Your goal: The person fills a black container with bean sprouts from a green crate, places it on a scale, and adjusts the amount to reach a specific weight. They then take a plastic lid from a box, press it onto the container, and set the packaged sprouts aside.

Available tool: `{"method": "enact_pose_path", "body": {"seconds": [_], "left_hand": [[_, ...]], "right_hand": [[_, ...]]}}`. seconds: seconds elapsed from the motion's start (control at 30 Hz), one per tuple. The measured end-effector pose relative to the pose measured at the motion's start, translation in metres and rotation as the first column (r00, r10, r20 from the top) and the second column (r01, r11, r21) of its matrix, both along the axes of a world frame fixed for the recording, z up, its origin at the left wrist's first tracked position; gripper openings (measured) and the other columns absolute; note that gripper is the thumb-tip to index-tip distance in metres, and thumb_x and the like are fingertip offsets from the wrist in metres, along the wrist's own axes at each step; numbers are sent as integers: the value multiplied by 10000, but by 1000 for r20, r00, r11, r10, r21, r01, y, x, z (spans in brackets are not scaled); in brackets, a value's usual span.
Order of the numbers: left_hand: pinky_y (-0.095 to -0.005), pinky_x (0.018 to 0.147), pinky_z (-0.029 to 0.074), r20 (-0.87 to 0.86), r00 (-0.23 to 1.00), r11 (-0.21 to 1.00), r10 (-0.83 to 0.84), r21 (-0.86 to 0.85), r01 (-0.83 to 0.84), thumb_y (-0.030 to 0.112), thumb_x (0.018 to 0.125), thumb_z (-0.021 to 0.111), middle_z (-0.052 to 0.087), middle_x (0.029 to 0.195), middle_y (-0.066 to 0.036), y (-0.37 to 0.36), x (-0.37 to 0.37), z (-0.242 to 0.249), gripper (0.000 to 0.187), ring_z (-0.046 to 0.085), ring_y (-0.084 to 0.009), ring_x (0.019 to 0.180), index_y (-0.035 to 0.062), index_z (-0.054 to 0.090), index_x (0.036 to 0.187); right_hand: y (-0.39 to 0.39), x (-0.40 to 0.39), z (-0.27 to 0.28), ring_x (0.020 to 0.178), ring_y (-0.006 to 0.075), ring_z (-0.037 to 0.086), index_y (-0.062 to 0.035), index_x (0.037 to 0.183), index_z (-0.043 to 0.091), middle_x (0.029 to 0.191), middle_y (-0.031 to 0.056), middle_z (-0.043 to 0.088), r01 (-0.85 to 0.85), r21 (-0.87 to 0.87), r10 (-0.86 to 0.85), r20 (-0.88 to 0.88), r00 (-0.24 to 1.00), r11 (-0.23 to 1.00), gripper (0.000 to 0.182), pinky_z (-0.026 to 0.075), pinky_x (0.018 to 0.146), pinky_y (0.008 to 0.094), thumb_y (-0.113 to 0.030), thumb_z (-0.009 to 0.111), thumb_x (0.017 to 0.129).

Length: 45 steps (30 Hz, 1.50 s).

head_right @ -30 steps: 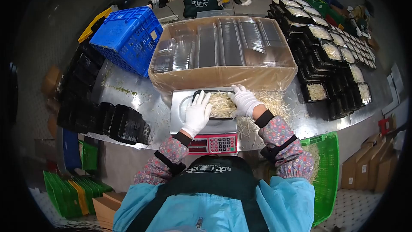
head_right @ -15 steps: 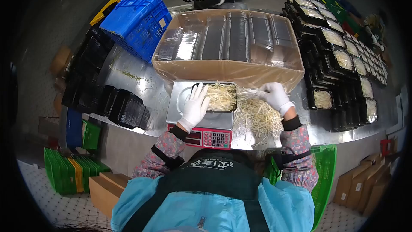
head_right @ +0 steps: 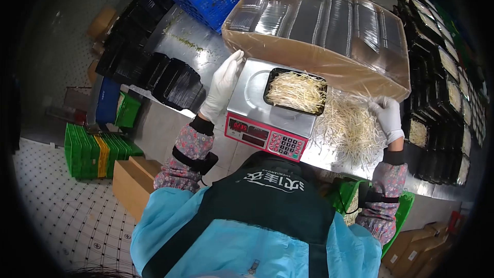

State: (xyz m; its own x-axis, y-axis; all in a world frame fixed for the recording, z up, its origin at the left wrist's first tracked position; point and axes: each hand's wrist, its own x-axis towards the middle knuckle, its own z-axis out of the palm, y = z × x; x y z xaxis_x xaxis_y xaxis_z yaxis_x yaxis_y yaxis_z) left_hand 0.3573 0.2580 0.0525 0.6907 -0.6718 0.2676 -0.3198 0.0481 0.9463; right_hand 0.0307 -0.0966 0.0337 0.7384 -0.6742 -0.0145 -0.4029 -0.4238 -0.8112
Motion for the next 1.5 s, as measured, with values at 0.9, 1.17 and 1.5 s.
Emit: {"method": "enact_pose_path", "body": {"seconds": [0.9,1.17,1.5], "left_hand": [[-498,1099,341,611,609,799,-506,598,64,416,752,720,484,1402,-199,-81,-55,-48,829,438,-384,1311,7,427,1411],[-473,953,443,607,620,766,-497,643,-15,464,797,678,547,1224,-136,-104,-49,-70,702,502,-348,1144,45,478,1323],[-461,1140,317,486,738,853,-469,464,237,517,754,773,459,1411,-274,-77,-41,-41,974,413,-402,1335,-74,392,1427]], "right_hand": [[146,146,-59,1406,394,364,-16,1480,375,1504,259,389,-398,-548,252,-325,912,736,674,269,1157,500,-497,382,1008],[133,164,-39,954,442,629,11,1056,650,1005,279,667,-329,-241,294,-168,941,913,537,470,888,492,-444,369,1019],[74,90,15,1182,341,596,-3,1309,579,1229,214,647,-206,-131,238,325,915,970,443,460,1009,379,-314,552,994]]}}
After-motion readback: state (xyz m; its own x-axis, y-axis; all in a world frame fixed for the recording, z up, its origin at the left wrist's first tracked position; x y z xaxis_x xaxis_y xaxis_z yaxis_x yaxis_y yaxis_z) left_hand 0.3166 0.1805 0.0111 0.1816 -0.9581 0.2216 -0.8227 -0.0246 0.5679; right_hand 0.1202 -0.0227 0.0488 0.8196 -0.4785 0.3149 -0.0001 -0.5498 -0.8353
